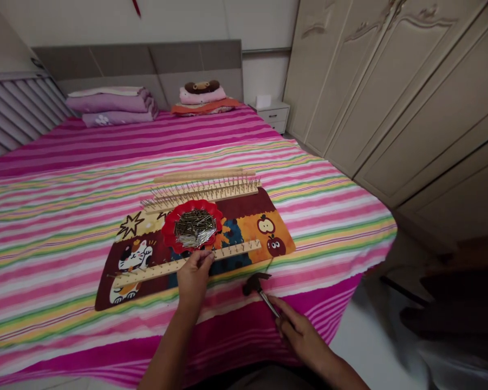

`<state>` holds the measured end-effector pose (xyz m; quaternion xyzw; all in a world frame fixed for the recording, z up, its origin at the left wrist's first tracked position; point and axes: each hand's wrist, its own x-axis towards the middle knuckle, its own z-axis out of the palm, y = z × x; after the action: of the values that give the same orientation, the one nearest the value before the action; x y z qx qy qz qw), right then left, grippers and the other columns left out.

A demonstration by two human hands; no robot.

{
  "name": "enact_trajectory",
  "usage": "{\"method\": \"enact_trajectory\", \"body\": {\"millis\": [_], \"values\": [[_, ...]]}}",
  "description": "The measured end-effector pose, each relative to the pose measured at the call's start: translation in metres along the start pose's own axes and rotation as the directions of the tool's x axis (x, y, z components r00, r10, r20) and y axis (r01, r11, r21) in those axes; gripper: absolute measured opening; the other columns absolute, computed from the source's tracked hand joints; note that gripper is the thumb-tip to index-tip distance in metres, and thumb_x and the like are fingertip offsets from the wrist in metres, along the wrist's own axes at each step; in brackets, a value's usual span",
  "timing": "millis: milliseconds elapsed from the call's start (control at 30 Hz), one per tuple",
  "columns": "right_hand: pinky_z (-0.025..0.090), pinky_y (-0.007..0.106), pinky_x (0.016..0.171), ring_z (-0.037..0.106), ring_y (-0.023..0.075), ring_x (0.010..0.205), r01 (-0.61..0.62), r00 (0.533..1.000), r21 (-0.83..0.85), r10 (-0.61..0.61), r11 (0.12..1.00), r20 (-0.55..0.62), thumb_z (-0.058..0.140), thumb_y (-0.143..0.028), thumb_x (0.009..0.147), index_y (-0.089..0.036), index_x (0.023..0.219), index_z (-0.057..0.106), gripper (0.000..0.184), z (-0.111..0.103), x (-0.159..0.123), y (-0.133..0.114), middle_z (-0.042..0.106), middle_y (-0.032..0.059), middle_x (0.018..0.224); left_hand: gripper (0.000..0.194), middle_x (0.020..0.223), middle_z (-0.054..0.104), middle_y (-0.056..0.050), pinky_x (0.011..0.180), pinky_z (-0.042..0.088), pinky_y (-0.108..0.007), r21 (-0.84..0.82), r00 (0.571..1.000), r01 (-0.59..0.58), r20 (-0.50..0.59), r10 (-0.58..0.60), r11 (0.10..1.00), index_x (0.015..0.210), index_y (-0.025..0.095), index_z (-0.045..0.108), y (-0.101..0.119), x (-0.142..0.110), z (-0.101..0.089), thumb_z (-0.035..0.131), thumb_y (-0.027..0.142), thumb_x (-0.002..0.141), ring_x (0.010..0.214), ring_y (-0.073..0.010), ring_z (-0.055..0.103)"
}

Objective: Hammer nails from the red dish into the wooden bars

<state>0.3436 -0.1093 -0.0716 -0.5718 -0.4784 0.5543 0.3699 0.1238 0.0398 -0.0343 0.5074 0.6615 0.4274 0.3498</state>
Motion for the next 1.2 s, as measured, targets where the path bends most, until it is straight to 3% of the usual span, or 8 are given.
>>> {"method": "enact_trajectory", "body": {"millis": [400,633,733,933,1033,1200], "values": [[0.040,0.024,0.048,0.043,0.0133,0.051,0.013,1.000,0.011,-0.012,1.000,-0.026,0.048,-0.031,0.086,-0.021,0.130,0.054,0.046,0.001,-0.003,0.004,0.045,-0.0048,0.058,0.025,0.074,0.071,0.000,0.071,0.049,-0.027,0.072,0.994,-0.063,-0.090,0.069,0.995,0.078,0.022,0.068,0.006,-0.008,0.005,0.061,0.044,0.069,0.070,-0.0160,0.063],[0.039,0.023,0.046,0.040,0.0119,0.047,0.001,1.000,0.034,0.000,0.999,-0.024,0.046,-0.036,0.087,-0.016,0.135,0.049,0.051,0.003,-0.002,0.008,0.042,-0.0056,0.055,0.022,0.079,0.072,-0.001,0.074,0.050,-0.027,0.144,0.978,-0.164,-0.109,0.180,0.976,0.080,0.022,0.067,0.001,-0.009,0.008,0.057,0.040,0.074,0.075,-0.0169,0.065],[0.043,0.024,0.049,0.046,0.0129,0.050,-0.001,0.999,0.011,0.002,1.000,-0.032,0.050,-0.037,0.087,-0.019,0.133,0.053,0.049,0.003,-0.007,0.003,0.051,-0.0032,0.058,0.020,0.079,0.071,-0.002,0.072,0.050,-0.027,0.192,0.958,-0.251,-0.091,0.272,0.949,0.079,0.022,0.067,-0.003,-0.009,0.009,0.055,0.037,0.076,0.074,-0.0167,0.065],[0.054,0.029,0.069,0.065,0.0183,0.076,0.112,0.994,-0.088,-0.111,0.990,0.020,0.043,-0.034,0.093,-0.024,0.137,0.047,0.046,0.005,-0.020,-0.050,0.070,0.0041,0.089,0.020,0.077,0.069,-0.003,0.071,0.048,-0.027,0.293,0.887,-0.433,-0.033,0.461,0.853,0.078,0.021,0.065,-0.010,-0.008,0.014,0.050,0.033,0.082,0.076,-0.0162,0.063],[0.046,0.032,0.096,0.059,0.0204,0.112,0.294,0.954,-0.177,-0.300,0.939,-0.007,0.043,-0.026,0.093,-0.025,0.139,0.044,0.045,0.008,-0.015,-0.085,0.067,0.0059,0.115,0.019,0.079,0.069,-0.003,0.073,0.048,-0.027,0.315,0.861,-0.473,-0.034,0.508,0.823,0.078,0.021,0.065,-0.014,-0.009,0.016,0.049,0.030,0.083,0.078,-0.0161,0.063],[0.044,0.032,0.099,0.056,0.0193,0.119,0.403,0.910,-0.279,-0.415,0.872,0.020,0.040,-0.015,0.093,-0.020,0.140,0.042,0.047,0.016,0.014,-0.116,0.067,0.0073,0.118,0.018,0.081,0.069,-0.003,0.073,0.048,-0.026,0.310,0.856,-0.477,-0.048,0.515,0.822,0.080,0.021,0.065,-0.018,-0.008,0.016,0.049,0.027,0.084,0.078,-0.0158,0.063]]}}
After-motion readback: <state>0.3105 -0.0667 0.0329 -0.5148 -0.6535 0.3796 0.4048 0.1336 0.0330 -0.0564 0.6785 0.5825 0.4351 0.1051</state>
